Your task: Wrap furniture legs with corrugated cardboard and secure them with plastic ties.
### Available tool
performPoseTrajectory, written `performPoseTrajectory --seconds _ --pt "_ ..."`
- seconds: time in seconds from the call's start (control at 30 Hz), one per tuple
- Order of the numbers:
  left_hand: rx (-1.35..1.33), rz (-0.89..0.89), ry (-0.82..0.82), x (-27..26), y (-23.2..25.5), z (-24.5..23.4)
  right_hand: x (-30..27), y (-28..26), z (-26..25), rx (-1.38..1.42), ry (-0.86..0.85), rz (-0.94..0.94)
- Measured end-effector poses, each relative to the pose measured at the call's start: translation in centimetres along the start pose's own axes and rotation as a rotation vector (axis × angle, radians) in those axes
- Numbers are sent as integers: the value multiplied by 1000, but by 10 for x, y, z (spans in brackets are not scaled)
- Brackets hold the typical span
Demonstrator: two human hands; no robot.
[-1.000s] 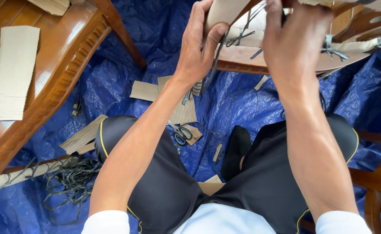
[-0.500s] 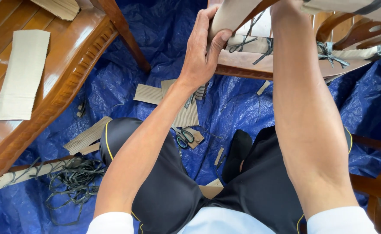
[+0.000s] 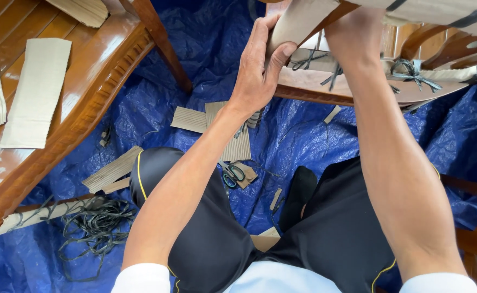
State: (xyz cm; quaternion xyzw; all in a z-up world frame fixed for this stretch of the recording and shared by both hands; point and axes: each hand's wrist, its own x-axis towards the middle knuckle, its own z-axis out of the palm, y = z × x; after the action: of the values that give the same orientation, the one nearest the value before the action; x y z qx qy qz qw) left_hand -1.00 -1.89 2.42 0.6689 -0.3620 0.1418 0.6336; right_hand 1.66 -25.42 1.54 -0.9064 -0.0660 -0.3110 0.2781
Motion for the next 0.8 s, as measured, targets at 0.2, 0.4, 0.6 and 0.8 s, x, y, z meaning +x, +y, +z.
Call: performPoseTrajectory --seconds 0.2,0.4,0.6,0.8 --pt "-68 29 16 2 7 -1 4 -116 -69 103 -277 360" --pt "-30 -4 2 0 3 0 -2 -129 -93 566 -404 203" --pt "-5 -39 -6 0 10 0 -10 -104 -69 541 -284 216" --pt "-107 36 138 9 18 17 -9 -100 -66 565 -292 202"
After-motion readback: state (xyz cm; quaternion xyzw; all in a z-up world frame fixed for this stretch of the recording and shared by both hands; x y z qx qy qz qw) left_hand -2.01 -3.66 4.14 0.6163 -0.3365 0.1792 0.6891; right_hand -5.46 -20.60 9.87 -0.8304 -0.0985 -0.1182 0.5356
